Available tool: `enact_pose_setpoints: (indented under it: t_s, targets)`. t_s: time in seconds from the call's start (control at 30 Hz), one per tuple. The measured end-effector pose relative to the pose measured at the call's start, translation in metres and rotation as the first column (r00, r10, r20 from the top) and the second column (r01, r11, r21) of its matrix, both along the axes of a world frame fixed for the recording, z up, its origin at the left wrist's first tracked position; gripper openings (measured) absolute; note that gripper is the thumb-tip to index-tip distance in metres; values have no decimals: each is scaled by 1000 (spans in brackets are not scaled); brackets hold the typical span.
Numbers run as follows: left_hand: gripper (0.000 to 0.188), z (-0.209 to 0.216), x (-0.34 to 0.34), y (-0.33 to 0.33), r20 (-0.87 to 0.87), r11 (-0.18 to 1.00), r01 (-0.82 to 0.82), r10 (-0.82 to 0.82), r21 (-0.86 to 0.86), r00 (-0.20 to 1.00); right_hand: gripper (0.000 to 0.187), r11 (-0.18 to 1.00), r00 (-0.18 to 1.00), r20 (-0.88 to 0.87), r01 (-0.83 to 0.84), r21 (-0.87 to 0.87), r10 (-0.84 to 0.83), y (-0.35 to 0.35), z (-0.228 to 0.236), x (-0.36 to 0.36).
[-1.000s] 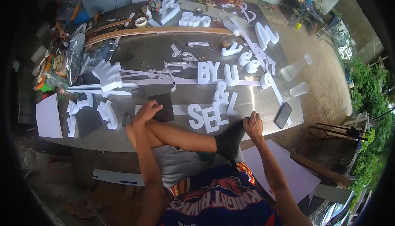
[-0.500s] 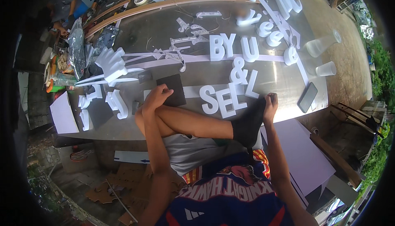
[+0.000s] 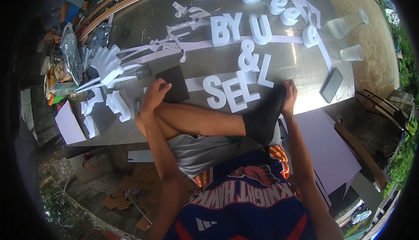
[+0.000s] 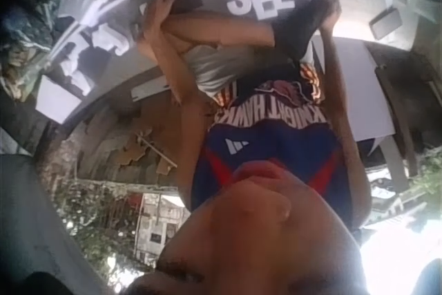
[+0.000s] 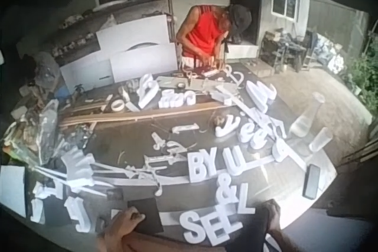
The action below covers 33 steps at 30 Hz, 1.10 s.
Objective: Assembling and wiring LED lighting into plastic channel letters for signage.
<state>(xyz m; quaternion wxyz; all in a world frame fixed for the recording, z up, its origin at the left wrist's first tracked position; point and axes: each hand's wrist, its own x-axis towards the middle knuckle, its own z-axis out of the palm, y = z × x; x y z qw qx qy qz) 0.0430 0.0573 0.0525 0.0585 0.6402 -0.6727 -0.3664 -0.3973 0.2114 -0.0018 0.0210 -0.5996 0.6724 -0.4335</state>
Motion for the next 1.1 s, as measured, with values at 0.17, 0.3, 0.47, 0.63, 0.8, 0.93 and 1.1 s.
enact_pose_setpoints:
  t_s: [0.17, 0.3, 0.47, 0.63, 0.8, 0.93, 1.1]
  targets:
    - [29, -1, -4, -1, 1, 995, 38, -38, -95, 999, 23, 980, 953, 291, -132, 151, 83, -9, -7, -28]
    - [26, -3, -7, -1, 23, 987, 80, -77, -139, 997, 29, 992, 989, 121, -99, 75, 89, -10, -21, -38]
    - [23, -1, -12, -9, 11, 994, 10, -9, -108, 1000, 34, 990, 970, 242, -1, 144, -34, -8, -21, -36]
    - [19, -4, -15, -13, -60, 971, -18, 4, -237, 998, 36, 995, 972, 230, 33, 97, -54, -14, -17, -35]
    - [16, -7, -14, -13, -71, 967, 10, -29, -256, 997, 34, 956, 893, 420, 37, 290, -162, -10, -10, -36]
    - [24, -13, -19, -23, 47, 979, -10, 20, -205, 999, 34, 922, 925, 321, 71, 381, -203, -3, -4, -43]
    - [27, -22, -12, -28, 28, 961, 75, -70, -266, 997, 35, 923, 907, 370, 51, 382, -203, -3, 2, -44]
